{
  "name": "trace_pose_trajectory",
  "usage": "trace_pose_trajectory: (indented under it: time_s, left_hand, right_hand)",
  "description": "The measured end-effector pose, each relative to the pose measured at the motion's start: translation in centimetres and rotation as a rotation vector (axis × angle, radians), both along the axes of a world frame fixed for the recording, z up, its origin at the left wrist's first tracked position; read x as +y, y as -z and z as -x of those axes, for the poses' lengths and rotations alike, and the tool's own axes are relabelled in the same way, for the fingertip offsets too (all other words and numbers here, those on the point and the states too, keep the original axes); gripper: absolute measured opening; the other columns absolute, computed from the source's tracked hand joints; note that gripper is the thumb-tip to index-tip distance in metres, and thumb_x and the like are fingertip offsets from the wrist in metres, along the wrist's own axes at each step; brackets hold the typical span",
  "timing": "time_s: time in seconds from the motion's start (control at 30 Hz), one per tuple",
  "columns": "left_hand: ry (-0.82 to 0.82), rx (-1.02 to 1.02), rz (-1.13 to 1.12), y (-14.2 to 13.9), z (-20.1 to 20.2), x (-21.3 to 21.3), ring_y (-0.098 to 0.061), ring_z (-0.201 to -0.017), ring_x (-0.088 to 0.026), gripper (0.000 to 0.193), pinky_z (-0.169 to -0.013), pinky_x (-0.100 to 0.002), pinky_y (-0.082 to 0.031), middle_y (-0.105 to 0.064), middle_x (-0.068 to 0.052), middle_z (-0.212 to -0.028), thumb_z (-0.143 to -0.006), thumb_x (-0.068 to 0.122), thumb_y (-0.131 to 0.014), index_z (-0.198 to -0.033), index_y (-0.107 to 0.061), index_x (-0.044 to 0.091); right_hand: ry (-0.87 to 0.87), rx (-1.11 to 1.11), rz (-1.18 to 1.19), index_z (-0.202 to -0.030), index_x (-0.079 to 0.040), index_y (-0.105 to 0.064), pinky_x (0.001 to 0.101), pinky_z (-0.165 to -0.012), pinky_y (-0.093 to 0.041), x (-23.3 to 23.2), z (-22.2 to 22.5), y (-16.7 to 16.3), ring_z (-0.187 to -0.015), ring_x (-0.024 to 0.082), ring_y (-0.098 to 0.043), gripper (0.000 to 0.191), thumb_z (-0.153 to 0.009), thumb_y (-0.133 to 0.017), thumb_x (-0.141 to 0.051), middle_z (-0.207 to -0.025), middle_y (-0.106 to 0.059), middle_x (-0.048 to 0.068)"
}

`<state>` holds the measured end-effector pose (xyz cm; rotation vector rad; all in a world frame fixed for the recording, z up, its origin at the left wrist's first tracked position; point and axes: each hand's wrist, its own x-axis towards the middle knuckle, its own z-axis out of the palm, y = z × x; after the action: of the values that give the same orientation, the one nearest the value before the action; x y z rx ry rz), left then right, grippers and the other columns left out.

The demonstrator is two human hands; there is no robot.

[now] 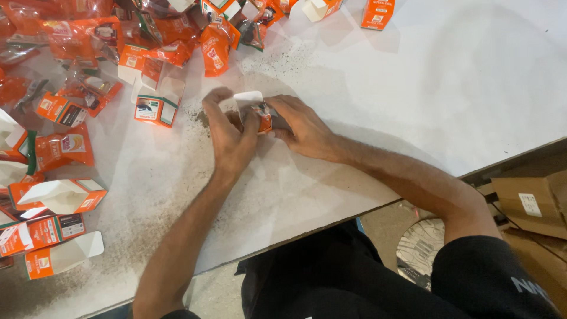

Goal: The person folds small orange cardboard boxes at a work table. They pick up flat folded cartons one at a time, open and press the flaps into shape by hand, and place the finished boxes onto a pile on the table.

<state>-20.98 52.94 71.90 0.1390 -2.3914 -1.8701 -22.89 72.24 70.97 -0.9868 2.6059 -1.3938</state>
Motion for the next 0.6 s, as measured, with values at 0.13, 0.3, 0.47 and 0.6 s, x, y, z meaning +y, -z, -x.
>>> trace_pose_trajectory:
  time_s: [0.13,0.3,0.47,0.6]
  left_hand:
    - [0.159,0.047,0.055,0.8,1.8,-1.1,-0.057,-0.073,-0.009,0.020,-0.066,-0.028,-0.050,-0.069,-0.009,-0.090,-0.092,0.000,-0.060,-0.110,-0.068,-0.003]
    - [0.176,-0.016,-0.127,0.6,1.0,-0.7,-0.068,-0.073,-0.007,0.025,-0.065,-0.025,-0.056,-0.072,-0.003,-0.088,-0.094,0.004,-0.057,-0.116,-0.065,-0.003]
    - [0.323,-0.332,-0.511,-0.3,2.1,-4.0,-0.063,-0.062,-0.010,0.023,-0.056,-0.027,-0.053,-0.069,-0.004,-0.079,-0.096,0.009,-0.056,-0.109,-0.071,-0.002]
    - [0.327,-0.283,-0.300,0.3,2.4,-3.3,-0.060,-0.061,-0.009,0.013,-0.053,-0.029,-0.052,-0.067,-0.004,-0.080,-0.098,0.009,-0.066,-0.106,-0.067,-0.001]
  right_hand:
    - [0.029,-0.088,0.112,-0.149,-0.004,-0.037,0.0467,-0.106,-0.048,-0.4,-0.4,0.0,-0.130,0.039,-0.057,0.078,-0.085,-0.081,-0.007,-0.139,-0.058,0.016]
    - [0.004,0.185,-0.027,-0.142,-0.007,-0.053,0.0467,-0.106,-0.050,-0.4,-0.6,0.0,-0.128,0.039,-0.058,0.064,-0.084,-0.079,-0.001,-0.139,-0.059,0.016]
    - [-0.037,0.222,-0.073,-0.135,-0.005,-0.059,0.0482,-0.103,-0.051,-0.3,-0.4,0.2,-0.126,0.041,-0.057,0.057,-0.081,-0.078,0.002,-0.139,-0.057,0.017]
    - [-0.054,0.187,-0.024,-0.133,-0.006,-0.059,0.0453,-0.104,-0.053,-0.4,-0.3,0.5,-0.128,0.037,-0.058,0.054,-0.082,-0.076,0.003,-0.143,-0.054,0.019]
